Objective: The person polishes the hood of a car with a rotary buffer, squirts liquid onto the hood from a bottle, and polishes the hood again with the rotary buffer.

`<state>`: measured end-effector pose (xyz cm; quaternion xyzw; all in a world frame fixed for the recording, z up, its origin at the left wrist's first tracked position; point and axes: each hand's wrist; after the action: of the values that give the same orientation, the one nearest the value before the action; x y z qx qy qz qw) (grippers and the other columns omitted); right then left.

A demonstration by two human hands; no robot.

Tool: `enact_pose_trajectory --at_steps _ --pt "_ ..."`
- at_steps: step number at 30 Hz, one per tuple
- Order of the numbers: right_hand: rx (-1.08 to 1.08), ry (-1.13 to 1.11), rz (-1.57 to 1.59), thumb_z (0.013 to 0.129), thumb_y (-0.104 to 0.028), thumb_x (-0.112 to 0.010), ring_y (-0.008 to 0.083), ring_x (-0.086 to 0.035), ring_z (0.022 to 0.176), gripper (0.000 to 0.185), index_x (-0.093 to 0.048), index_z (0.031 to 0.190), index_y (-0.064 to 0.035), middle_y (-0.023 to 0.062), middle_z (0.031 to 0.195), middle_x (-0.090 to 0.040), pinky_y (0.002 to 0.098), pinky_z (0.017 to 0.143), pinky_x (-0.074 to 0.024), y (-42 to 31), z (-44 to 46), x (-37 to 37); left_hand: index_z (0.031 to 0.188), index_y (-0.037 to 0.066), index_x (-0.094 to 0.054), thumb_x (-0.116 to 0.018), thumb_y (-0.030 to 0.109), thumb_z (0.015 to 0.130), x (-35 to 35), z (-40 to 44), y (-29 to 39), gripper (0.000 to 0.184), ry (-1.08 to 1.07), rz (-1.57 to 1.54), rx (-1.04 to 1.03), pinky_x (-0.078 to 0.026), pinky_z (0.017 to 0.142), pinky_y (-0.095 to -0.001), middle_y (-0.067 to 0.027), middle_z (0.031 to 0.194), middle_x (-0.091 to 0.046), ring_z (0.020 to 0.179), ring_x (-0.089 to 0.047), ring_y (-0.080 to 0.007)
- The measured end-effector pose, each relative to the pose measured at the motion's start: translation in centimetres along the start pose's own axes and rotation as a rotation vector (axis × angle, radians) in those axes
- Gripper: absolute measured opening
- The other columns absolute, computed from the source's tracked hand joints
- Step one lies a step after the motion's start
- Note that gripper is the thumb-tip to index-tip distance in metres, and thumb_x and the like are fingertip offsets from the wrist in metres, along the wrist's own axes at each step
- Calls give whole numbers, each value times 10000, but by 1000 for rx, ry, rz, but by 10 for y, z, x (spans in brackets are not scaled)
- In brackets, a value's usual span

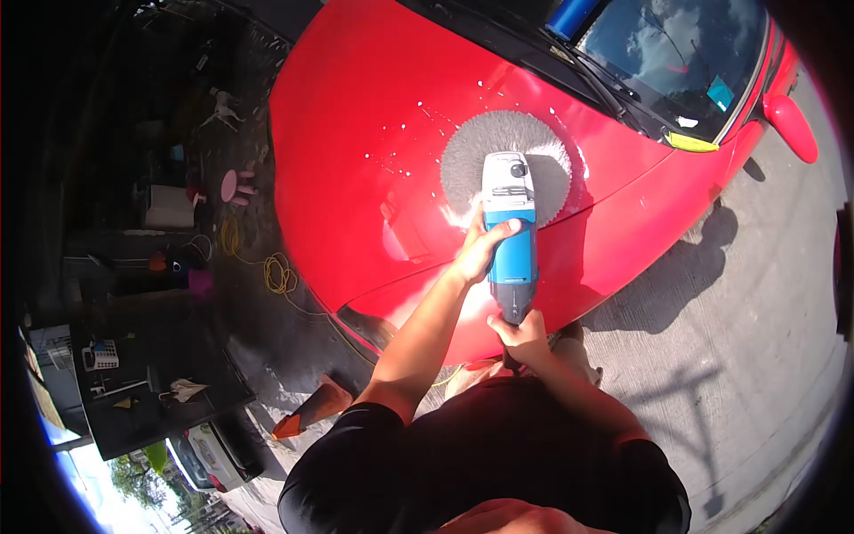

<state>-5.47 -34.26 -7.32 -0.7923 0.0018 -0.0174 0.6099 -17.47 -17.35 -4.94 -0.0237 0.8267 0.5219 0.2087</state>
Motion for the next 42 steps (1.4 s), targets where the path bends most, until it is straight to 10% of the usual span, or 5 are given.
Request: enact_pose_trajectory --at_steps 2,10,24,35,42 --pt "-174 -83 -55 877 -214 -828 226 -707 599 270 -723 908 33 123 628 -663 413 573 -538 3 24 -7 1416 19 -497 -850 433 895 18 11 -5 754 44 -76 4 -645 831 -427 -174 1184 -678 1002 -725 -272" --pt "-319 -518 -506 826 -294 -858 414 -752 1010 478 -685 1153 8 266 1025 -739 494 860 -572 -1 4 16 1383 57 -583 -716 636 952 56 -70 -76 734 195 -541 85 -645 877 -453 -133 1140 -722 988 -748 -273" --pt "-226 -245 -303 831 -323 -892 282 -779 749 430 -714 1018 21 164 751 -734 465 696 -581 14 7 -1 1308 20 -607 -802 465 950 54 -37 -59 603 204 -310 14 -666 814 -449 -141 1063 -720 906 -759 -265" --pt "-364 106 195 901 -63 -793 167 -626 532 151 -645 889 -33 46 653 -624 309 532 -474 -21 -18 59 1467 -178 -337 -984 465 660 -79 31 -30 1218 70 187 131 -590 1016 -434 -304 1335 -631 1222 -679 -361" --pt "-339 -99 81 921 -118 -788 168 -642 569 165 -659 932 -17 62 684 -650 330 554 -502 -6 -24 39 1398 -122 -409 -968 485 646 -34 -3 -42 1117 288 149 75 -603 984 -430 -304 1270 -685 1145 -728 -366"
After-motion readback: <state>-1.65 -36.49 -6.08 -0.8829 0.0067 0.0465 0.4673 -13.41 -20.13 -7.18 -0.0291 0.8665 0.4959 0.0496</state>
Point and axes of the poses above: each hand's wrist, its own z-axis towards the middle knuckle, its own x-axis out of the back of the hand, y = z × x
